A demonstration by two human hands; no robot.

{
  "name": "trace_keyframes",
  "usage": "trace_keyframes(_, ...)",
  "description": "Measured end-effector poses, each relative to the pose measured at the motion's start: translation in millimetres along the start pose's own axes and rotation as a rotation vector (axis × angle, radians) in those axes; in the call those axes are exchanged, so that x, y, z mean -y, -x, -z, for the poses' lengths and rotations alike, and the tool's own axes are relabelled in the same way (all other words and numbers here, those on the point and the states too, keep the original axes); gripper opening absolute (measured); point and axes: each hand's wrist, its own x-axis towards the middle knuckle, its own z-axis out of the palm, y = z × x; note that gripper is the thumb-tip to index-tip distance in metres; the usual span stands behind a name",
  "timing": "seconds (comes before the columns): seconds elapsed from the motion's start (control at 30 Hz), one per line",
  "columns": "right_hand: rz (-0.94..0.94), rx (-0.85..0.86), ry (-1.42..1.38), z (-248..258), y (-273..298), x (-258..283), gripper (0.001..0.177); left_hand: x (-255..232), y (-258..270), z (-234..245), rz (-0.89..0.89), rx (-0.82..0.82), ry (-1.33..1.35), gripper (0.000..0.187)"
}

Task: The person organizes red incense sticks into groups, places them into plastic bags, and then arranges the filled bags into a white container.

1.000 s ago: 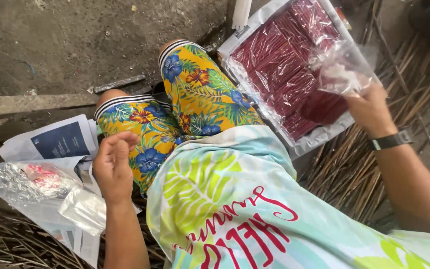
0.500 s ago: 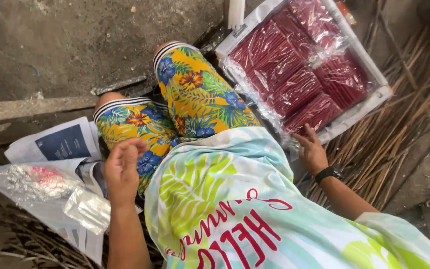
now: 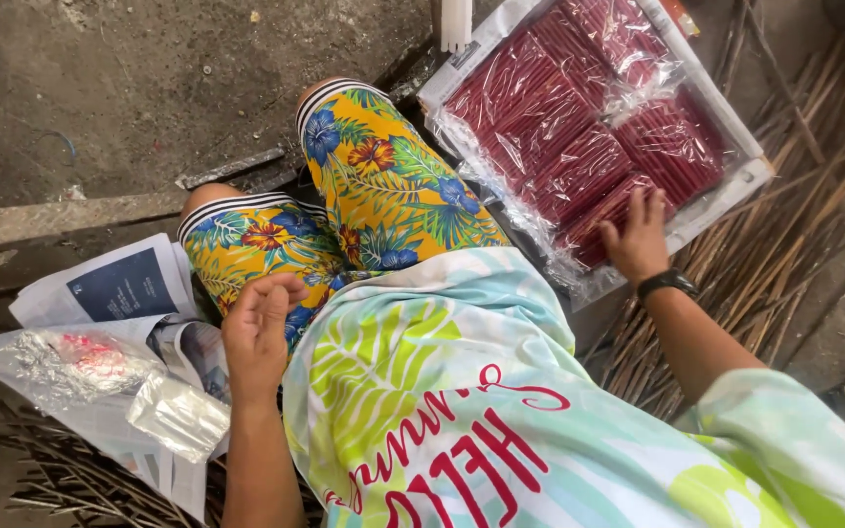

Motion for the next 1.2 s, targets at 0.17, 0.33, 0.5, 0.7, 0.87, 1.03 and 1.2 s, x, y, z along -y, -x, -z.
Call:
trace_keyframes(0.17,-0.029,-0.072,0.151,-48.4,-10.0,-3.8,0.075,7.6,-0.2,-3.7,0.029,0.012,0.006,0.029)
trace_keyframes(0.33,0.036,-0.077,0.147,-43.6,0.1,-5.9,0.076,9.2,0.6,-7.3,0.052,0.021,-0.009,0.027)
trace_keyframes(0.5,-0.028,-0.035,0.183,-44.5,-12.7,-11.1,0.078,10.9,0.4,-10.0,0.061,0.024,-0.024,0.026)
trace_keyframes(0.7,0.045,-0.046,0.170,-34.5,12.8,13.0,0.076,12.9,2.2,-8.9,0.087,-0.017,-0.057,0.027)
trace_keyframes(0.87,-0.009,0.082,0.138,-25.0,30.4,29.7,0.079,15.6,1.0,-11.0,0.096,-0.001,-0.093,0.027)
trace_keyframes(1.03,0.032,0.045,0.119,-27.9,34.9,34.0,0.074,17.0,-0.4,-11.7,0.117,-0.026,-0.133,0.028)
trace_keyframes(1.2,0.111,0.044,0.132,-31.5,46.0,35.0,0.067,16.4,-1.0,-12.9,0.112,-0.039,-0.148,0.027)
